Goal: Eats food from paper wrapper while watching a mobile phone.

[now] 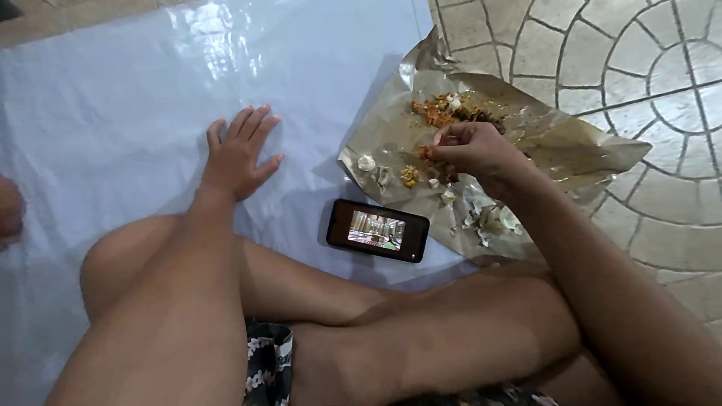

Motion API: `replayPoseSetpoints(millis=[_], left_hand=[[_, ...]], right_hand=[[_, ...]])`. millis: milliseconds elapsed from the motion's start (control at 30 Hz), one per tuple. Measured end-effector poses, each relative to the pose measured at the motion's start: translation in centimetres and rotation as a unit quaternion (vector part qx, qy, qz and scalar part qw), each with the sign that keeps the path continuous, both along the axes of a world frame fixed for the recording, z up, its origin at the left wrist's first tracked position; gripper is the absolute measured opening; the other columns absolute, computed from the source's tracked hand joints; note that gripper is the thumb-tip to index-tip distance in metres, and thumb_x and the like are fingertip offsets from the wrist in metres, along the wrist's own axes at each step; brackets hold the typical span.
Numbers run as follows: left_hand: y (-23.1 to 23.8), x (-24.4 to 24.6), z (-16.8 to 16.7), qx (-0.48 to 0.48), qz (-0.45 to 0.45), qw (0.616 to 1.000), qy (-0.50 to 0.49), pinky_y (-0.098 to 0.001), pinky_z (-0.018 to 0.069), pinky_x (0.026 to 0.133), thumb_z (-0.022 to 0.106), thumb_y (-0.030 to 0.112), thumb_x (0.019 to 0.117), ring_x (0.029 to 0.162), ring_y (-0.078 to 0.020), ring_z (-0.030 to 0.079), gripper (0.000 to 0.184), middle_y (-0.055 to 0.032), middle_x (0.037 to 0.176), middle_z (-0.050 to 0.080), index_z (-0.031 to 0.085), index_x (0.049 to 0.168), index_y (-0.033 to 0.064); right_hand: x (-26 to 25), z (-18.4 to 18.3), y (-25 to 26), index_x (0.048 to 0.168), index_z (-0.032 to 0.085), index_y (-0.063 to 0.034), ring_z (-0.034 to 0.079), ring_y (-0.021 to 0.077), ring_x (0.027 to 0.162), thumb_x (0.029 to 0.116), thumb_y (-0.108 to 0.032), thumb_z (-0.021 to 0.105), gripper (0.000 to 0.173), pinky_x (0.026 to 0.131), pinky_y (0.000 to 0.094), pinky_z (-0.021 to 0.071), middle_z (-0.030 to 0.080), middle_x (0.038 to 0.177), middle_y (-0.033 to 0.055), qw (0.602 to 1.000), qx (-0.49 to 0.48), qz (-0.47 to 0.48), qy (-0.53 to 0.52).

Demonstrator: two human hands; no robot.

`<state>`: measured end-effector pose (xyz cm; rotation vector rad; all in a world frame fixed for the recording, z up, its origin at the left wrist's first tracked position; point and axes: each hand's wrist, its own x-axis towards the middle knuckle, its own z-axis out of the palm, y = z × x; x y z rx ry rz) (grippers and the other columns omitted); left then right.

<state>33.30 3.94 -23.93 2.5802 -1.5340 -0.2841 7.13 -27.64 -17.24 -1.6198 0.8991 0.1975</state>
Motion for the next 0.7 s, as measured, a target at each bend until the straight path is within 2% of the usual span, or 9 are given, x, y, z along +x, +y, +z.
replayPoseSetpoints(millis=[100, 167, 300, 467, 533, 600, 700], left_hand=[[0.11, -0.02, -0.17, -0.006, -0.001, 1.000, 0.000, -0.0662, 0.0125, 0.119, 0.027, 0.068, 0.0990, 0.157, -0.0259, 0.021, 0.075, 0.0003, 0.170, 0.027, 0.036, 0.159, 0.0247], [0.09, -0.05, -0.08, -0.010, -0.001, 1.000, 0.003, -0.0665, 0.0124, 0.119, 0.028, 0.067, 0.0995, 0.157, -0.0265, 0.021, 0.074, -0.0002, 0.169, 0.027, 0.037, 0.159, 0.0239], [0.09, -0.06, -0.10, -0.009, 0.003, 1.000, 0.002, -0.0664, 0.0127, 0.119, 0.028, 0.066, 0.0997, 0.157, -0.0261, 0.022, 0.073, 0.0003, 0.170, 0.027, 0.036, 0.159, 0.0253], [0.12, -0.10, -0.15, -0.010, 0.001, 1.000, 0.000, -0.0667, 0.0131, 0.118, 0.029, 0.066, 0.0994, 0.157, -0.0268, 0.021, 0.073, 0.0002, 0.169, 0.028, 0.037, 0.159, 0.0249], [0.10, -0.16, -0.02, -0.013, 0.003, 1.000, 0.004, -0.0673, 0.0127, 0.118, 0.031, 0.065, 0.0995, 0.157, -0.0272, 0.022, 0.072, -0.0002, 0.169, 0.028, 0.038, 0.158, 0.0239], [0.12, -0.19, 0.02, -0.012, 0.003, 1.000, 0.004, -0.0667, 0.0125, 0.119, 0.031, 0.065, 0.0996, 0.157, -0.0268, 0.021, 0.072, 0.0002, 0.169, 0.028, 0.038, 0.158, 0.0240], [0.05, -0.17, 0.01, -0.008, 0.001, 1.000, 0.000, -0.0663, 0.0127, 0.119, 0.030, 0.065, 0.0997, 0.157, -0.0268, 0.021, 0.072, 0.0000, 0.169, 0.028, 0.038, 0.159, 0.0241]], right_hand=[[-0.01, 0.00, -0.11, 0.118, 0.065, -0.0070, 0.066, 0.0073, 0.075, 0.0953, 0.002, 0.065, 0.025, 0.066, 0.0238, 0.0552, 0.073, 0.095, 0.0028, 0.999, 0.030, 0.018, -0.016], [0.14, 0.14, 0.02, 0.121, 0.067, -0.0071, 0.065, 0.0071, 0.076, 0.0963, 0.002, 0.063, 0.027, 0.068, 0.0240, 0.0560, 0.071, 0.097, 0.0030, 0.999, 0.041, 0.025, -0.024], [0.32, 0.61, 0.17, 0.111, 0.070, -0.0054, 0.069, 0.0085, 0.083, 0.1004, -0.005, 0.063, 0.012, 0.074, 0.0245, 0.0596, 0.071, 0.099, 0.0028, 0.996, 0.080, 0.010, -0.028], [-0.08, 0.15, 0.06, 0.100, 0.070, -0.0041, 0.068, 0.0063, 0.074, 0.0947, 0.002, 0.068, 0.008, 0.069, 0.0223, 0.0597, 0.072, 0.089, 0.0010, 0.996, 0.062, 0.024, -0.056], [-0.12, 0.05, 0.19, 0.098, 0.069, -0.0043, 0.067, 0.0069, 0.072, 0.0930, 0.003, 0.069, 0.009, 0.067, 0.0230, 0.0591, 0.072, 0.091, 0.0023, 0.996, 0.051, 0.023, -0.066], [0.01, 0.09, 0.44, 0.104, 0.065, -0.0052, 0.067, 0.0071, 0.071, 0.0904, 0.005, 0.070, 0.018, 0.066, 0.0234, 0.0590, 0.072, 0.091, 0.0026, 0.996, 0.030, 0.023, -0.076], [0.21, -0.05, 0.60, 0.126, 0.061, -0.0063, 0.069, 0.0099, 0.072, 0.0891, 0.005, 0.073, 0.040, 0.064, 0.0256, 0.0583, 0.074, 0.093, 0.0056, 0.995, -0.028, 0.051, -0.087]])
